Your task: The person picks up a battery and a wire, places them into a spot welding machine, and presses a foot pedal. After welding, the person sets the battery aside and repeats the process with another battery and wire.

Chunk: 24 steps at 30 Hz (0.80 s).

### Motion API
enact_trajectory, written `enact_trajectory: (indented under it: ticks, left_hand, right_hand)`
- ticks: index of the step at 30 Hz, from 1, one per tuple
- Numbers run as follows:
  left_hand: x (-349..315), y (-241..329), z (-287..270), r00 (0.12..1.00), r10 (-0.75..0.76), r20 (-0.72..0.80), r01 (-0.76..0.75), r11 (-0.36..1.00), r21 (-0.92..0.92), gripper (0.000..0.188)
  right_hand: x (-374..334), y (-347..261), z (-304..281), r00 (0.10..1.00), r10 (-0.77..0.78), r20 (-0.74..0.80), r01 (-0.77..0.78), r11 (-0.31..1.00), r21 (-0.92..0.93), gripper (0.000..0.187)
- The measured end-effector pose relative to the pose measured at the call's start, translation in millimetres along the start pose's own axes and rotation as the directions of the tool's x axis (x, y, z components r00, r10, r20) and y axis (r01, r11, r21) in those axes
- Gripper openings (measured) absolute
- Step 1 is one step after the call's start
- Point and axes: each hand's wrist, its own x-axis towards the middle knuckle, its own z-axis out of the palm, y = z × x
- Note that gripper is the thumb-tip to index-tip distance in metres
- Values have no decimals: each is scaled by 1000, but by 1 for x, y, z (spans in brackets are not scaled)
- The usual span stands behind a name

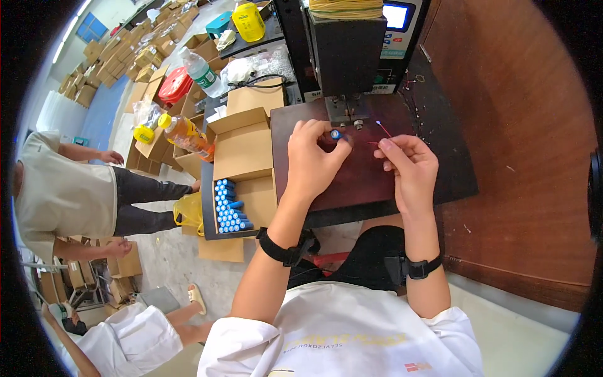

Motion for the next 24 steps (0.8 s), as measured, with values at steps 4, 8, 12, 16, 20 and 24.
enact_trajectory:
  ticks: [4, 8, 12, 16, 20, 24]
  left_hand:
    - [-1, -2, 2, 1000, -1, 19, 1, 1000, 4, 27]
    - [-1, -4, 0, 982, -178, -61, 160, 960, -232, 24]
    - [-2, -13, -1, 966, -241, -98, 196, 922, -334, 19]
    - [-3, -9, -2, 966, -245, -76, 205, 915, -348, 19]
    - [-5, -6, -3, 981, -192, -7, 183, 946, -266, 18]
    - [-5, -12, -1, 977, -188, -104, 140, 924, -355, 18]
  right_hand:
    - [0, 2, 4, 997, 55, -49, -50, 993, 105, 11]
    - [-6, -9, -3, 983, -106, -151, 49, 940, -338, 9]
    - [-4, -7, -16, 999, -44, 10, 44, 926, -374, 9]
    - [-10, -18, -5, 998, 36, 45, -26, 978, -205, 8]
    - [-4, -7, 4, 995, -72, -66, 64, 990, -125, 9]
    - [-6, -7, 4, 991, -29, -130, 2, 978, -207, 10]
